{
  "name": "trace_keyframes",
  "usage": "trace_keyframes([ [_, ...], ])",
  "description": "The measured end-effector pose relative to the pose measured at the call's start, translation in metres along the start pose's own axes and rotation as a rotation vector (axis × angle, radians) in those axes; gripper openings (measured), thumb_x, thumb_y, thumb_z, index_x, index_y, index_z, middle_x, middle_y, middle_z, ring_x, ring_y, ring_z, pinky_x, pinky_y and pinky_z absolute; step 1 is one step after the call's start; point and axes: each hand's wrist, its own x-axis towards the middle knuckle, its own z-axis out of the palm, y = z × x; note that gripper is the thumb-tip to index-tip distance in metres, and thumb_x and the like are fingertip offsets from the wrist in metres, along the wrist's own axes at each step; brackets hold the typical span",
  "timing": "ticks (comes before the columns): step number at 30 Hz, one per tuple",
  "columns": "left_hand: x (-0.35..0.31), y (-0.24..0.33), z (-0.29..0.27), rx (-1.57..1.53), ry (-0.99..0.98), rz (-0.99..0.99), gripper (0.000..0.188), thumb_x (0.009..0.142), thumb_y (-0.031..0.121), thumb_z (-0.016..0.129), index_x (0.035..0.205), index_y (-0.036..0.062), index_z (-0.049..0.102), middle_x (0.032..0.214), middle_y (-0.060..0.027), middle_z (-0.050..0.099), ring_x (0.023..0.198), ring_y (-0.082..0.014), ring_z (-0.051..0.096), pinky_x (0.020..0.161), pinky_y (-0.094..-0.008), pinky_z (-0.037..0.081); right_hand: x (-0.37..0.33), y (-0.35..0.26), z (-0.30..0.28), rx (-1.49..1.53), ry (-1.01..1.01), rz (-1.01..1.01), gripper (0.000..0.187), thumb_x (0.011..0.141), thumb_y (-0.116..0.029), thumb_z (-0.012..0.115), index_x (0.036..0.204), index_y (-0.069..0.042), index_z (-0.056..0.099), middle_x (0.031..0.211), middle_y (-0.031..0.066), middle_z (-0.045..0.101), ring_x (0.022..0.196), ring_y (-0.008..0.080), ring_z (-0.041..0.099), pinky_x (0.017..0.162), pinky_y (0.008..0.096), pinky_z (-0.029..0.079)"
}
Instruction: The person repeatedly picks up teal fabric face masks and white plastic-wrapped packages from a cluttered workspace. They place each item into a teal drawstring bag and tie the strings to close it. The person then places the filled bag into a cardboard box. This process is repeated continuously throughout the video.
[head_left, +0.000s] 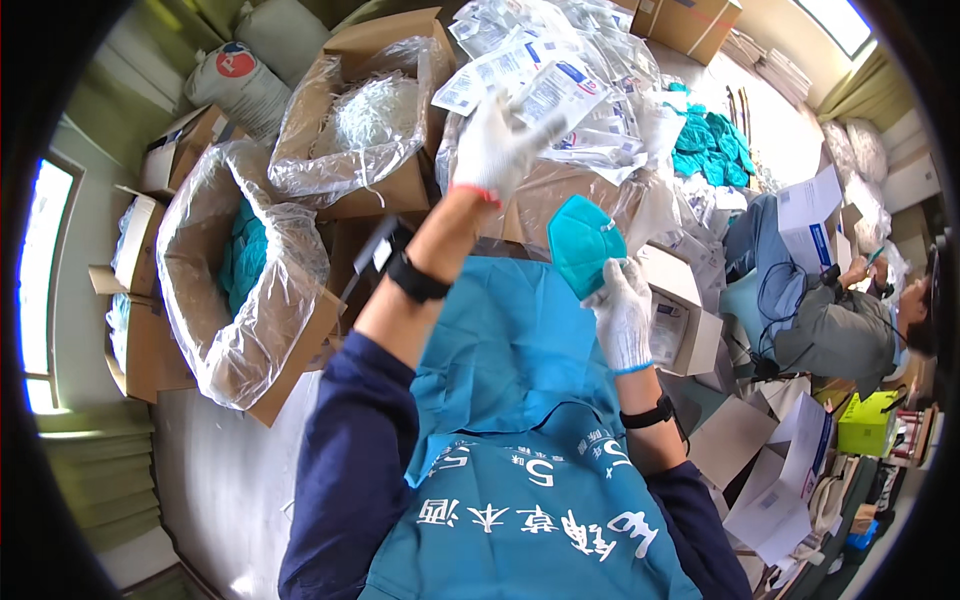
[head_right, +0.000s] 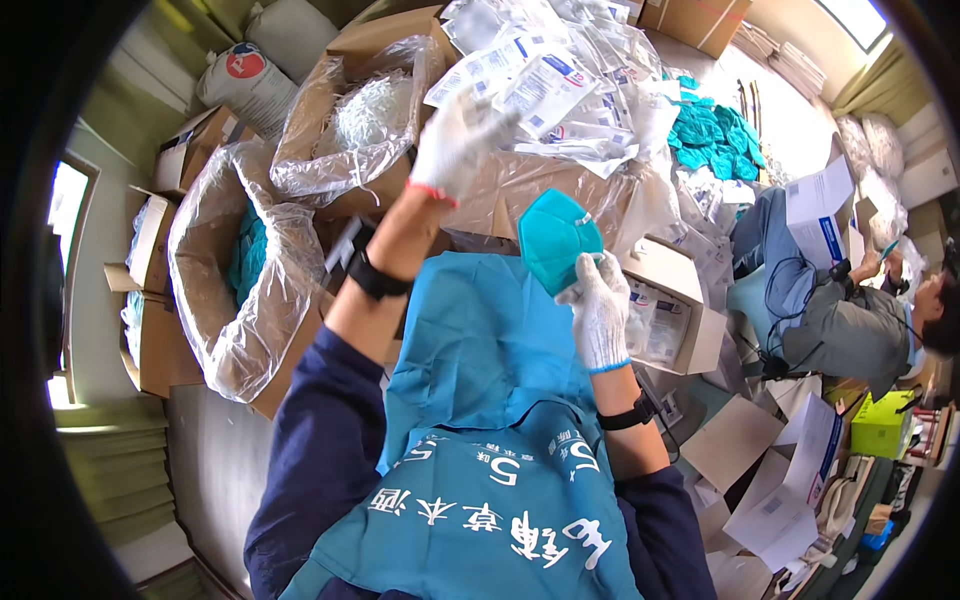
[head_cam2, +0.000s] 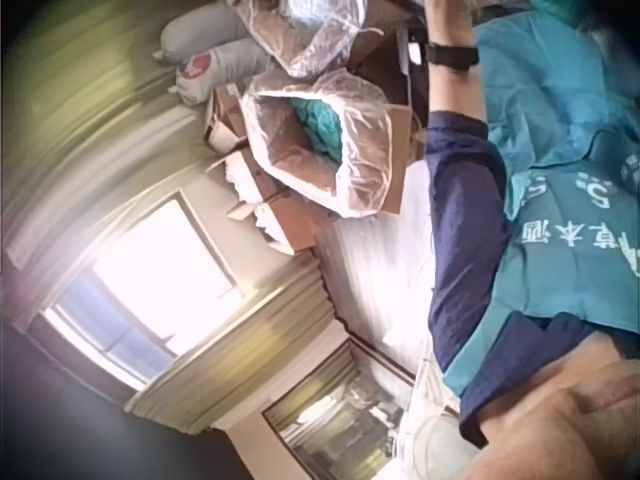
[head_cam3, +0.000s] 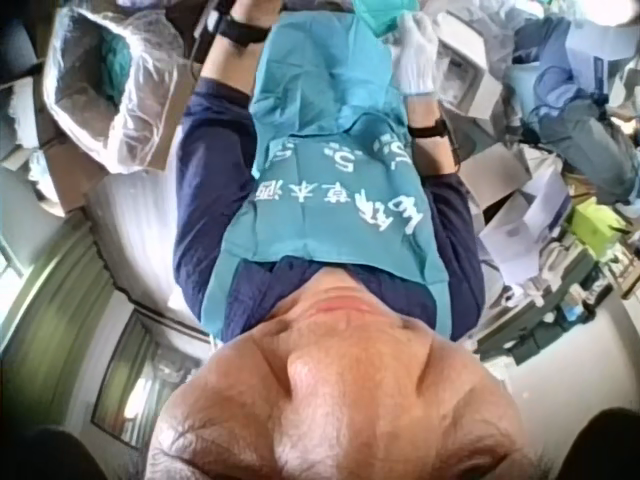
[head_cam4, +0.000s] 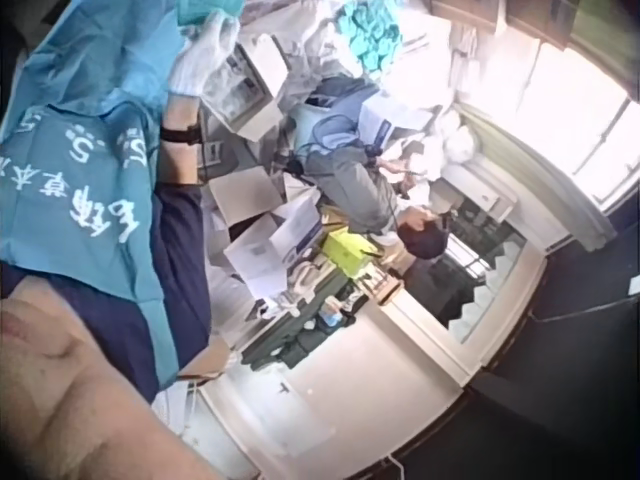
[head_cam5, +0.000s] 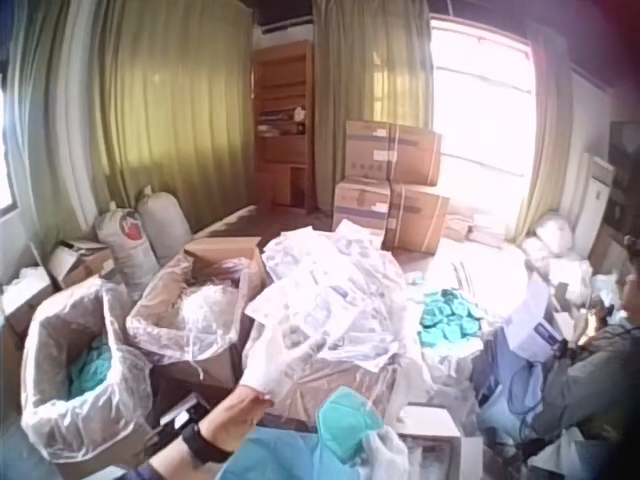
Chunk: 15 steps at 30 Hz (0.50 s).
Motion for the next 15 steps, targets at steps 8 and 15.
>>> trace_keyframes([
  [8, -0.117, -0.071, -0.001, -0.186, 0.004, -0.522, 0.029, 0.088, 0.017, 0.077, 0.107, -0.0024, 0.069, 0.095, -0.0050, 0.071, 0.083, -0.0103, 0.064, 0.076, -0.0272, 0.053, -0.013, 0.005, 0.015, -0.537, -0.235, 0.027, 0.022, 0.094, -0.014, 0.065, 0.112, -0.002, 0.064, 0.092, 0.0055, 0.069, 0.070, 0.0106, 0.064, 0.062, 0.0254, 0.051],
  [15, -0.107, -0.026, -0.028, 0.006, -0.218, -0.400, 0.015, 0.087, 0.005, 0.074, 0.100, -0.0015, 0.070, 0.085, -0.0028, 0.071, 0.076, -0.0081, 0.064, 0.070, -0.0251, 0.053, -0.010, -0.029, -0.003, -0.558, 0.101, -0.292, 0.032, 0.089, -0.013, 0.070, 0.118, -0.002, 0.066, 0.085, 0.0051, 0.071, 0.058, 0.0085, 0.058, 0.051, 0.0230, 0.046],
])
